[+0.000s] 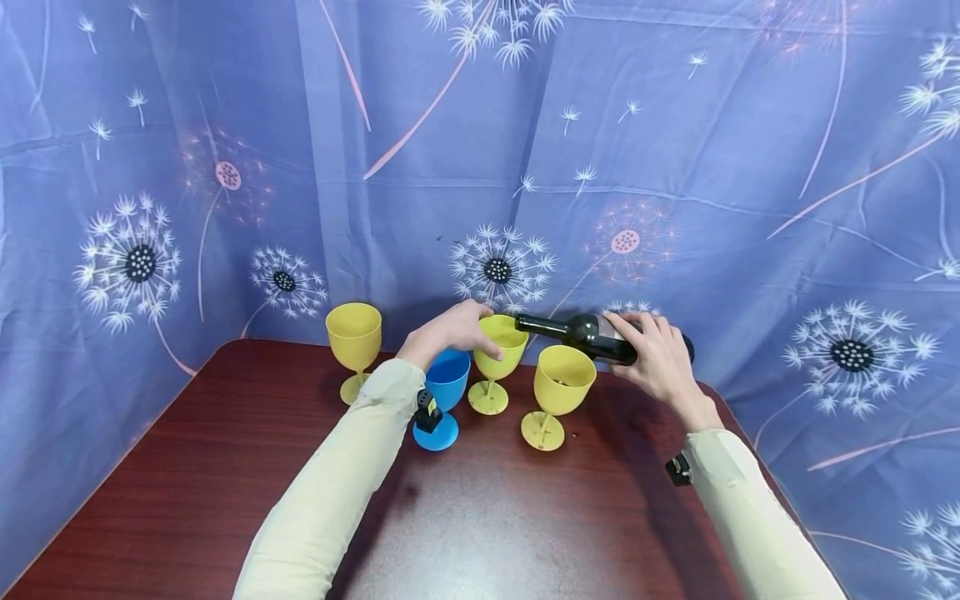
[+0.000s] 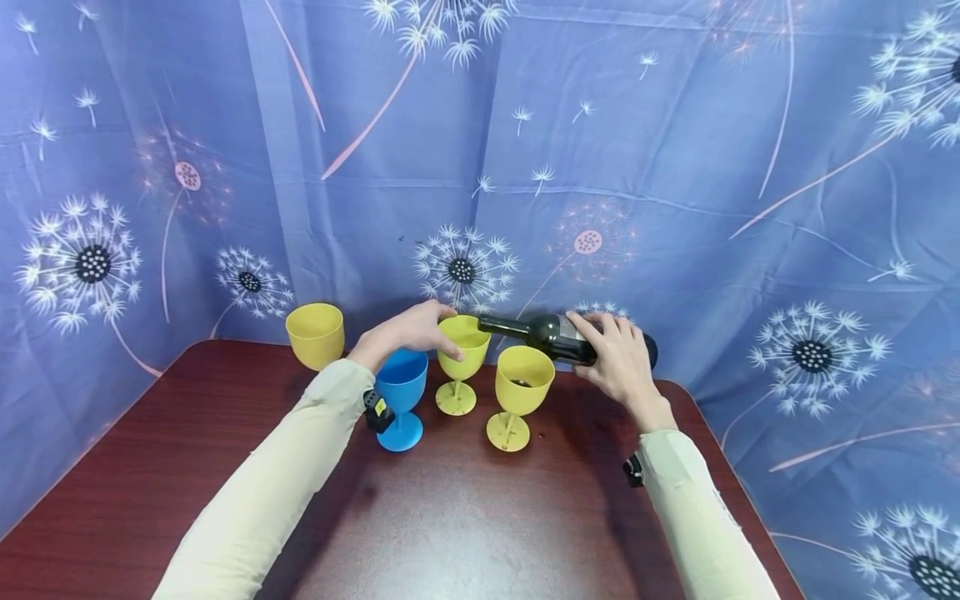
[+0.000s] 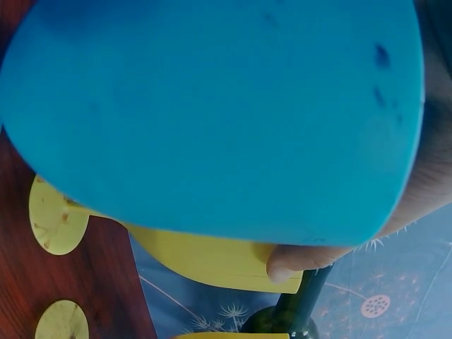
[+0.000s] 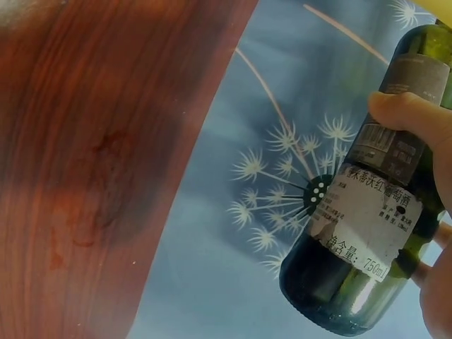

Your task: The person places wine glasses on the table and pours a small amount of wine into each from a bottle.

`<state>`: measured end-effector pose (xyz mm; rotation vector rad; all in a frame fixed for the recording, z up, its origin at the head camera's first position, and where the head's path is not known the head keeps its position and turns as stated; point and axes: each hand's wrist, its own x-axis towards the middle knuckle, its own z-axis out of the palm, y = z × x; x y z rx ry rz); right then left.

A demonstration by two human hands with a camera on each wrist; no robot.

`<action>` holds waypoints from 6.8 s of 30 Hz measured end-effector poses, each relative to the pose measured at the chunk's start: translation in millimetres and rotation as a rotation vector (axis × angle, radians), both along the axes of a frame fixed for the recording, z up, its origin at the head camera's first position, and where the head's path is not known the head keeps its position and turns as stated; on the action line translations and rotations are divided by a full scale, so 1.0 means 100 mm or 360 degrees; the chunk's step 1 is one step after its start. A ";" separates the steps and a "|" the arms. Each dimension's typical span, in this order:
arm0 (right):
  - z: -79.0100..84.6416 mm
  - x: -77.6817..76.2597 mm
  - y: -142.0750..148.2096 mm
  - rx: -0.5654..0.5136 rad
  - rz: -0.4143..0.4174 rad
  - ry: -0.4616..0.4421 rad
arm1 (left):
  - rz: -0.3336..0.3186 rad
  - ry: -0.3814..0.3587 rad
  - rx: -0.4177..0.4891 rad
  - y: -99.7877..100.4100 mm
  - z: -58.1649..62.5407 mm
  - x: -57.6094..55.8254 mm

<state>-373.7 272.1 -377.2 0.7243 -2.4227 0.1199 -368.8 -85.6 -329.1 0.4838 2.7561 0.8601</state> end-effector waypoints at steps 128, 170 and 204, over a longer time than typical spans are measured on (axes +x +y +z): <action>-0.40 0.75 -0.05 -0.1086 -0.0347 -0.0273 | 0.0225 0.0299 0.0945 -1.10 -0.68 0.88; -0.44 0.94 -0.10 -0.1148 -0.0317 -0.0286 | 0.0227 0.0240 0.0832 -0.99 -0.82 0.88; -0.46 1.02 -0.12 -0.1168 -0.0289 -0.0256 | 0.0250 0.0189 0.0859 -0.89 -0.91 0.84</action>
